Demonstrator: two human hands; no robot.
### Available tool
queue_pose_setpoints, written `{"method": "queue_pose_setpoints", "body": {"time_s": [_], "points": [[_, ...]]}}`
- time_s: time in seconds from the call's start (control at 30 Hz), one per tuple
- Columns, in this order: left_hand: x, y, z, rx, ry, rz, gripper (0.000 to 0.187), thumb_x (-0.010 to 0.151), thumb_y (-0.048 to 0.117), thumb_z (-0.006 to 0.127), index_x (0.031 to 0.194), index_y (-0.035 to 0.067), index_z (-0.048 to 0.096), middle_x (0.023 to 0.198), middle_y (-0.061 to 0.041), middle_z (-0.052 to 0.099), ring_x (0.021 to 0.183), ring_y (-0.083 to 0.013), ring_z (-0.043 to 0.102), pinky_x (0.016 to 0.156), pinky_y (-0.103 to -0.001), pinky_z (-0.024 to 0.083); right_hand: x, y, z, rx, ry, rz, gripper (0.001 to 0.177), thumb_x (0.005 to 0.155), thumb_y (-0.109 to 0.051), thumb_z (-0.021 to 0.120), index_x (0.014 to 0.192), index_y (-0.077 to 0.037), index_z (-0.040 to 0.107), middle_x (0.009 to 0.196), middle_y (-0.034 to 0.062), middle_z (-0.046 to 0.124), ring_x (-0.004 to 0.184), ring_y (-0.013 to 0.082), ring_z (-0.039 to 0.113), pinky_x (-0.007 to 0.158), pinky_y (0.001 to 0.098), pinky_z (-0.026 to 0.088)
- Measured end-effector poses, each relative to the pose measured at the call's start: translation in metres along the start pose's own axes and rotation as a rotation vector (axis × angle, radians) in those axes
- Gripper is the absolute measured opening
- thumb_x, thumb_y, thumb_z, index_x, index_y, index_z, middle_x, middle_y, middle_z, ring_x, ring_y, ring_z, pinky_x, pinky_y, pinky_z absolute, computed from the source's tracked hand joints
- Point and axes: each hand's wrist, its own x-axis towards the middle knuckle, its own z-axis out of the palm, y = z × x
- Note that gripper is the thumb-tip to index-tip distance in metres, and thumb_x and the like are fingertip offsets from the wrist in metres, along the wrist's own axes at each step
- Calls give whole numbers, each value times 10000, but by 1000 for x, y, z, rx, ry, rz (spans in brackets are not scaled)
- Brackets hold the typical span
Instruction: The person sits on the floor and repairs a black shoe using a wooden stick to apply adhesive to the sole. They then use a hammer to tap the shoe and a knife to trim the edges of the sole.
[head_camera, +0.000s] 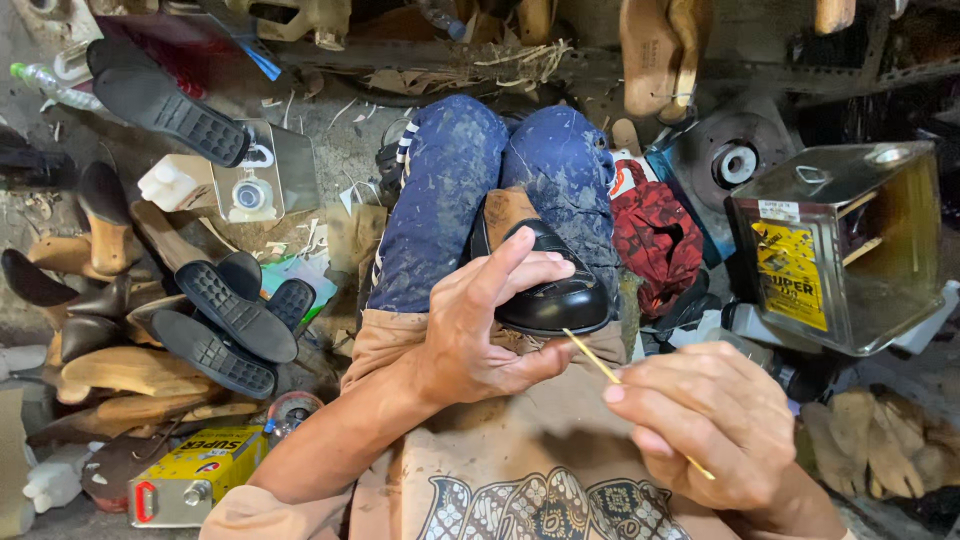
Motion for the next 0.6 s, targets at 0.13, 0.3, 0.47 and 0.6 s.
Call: {"method": "queue_pose_setpoints", "body": {"time_s": [0.13, 0.3, 0.47, 0.6], "points": [[1, -2, -1, -29, 4, 9, 882, 940, 249, 847, 1545, 20, 249, 1301, -112, 703, 1181, -302, 768, 1110, -429, 604, 0, 0, -1, -16, -26, 13, 264, 1001, -233, 459, 1025, -69, 665, 944, 92, 727, 812, 240, 734, 716, 367, 552], [1, -2, -6, -41, 26, -5, 906, 915, 194, 864, 1535, -3, 234, 1284, -132, 702, 1147, -299, 771, 1120, -445, 609, 4, 1, 11, 36, 156, 85, 329, 1009, -232, 405, 901, -32, 644, 795, 102, 704, 673, 228, 710, 634, 359, 551], [-1, -2, -13, -34, 20, -17, 921, 907, 193, 866, 1524, -23, 217, 1277, -150, 704, 1162, -310, 767, 1123, -449, 611, 4, 3, 17, 67, 130, 64, 298, 1009, -234, 425, 951, -58, 658, 847, 85, 727, 757, 221, 754, 688, 354, 567], [-5, -3, -17, -48, 25, -51, 942, 886, 156, 856, 1526, -42, 195, 1276, -170, 697, 1172, -296, 747, 1139, -467, 604, 5, 5, 25, 86, 221, 88, 343, 1022, -223, 385, 889, -35, 638, 766, 94, 702, 669, 230, 734, 626, 356, 561]]}}
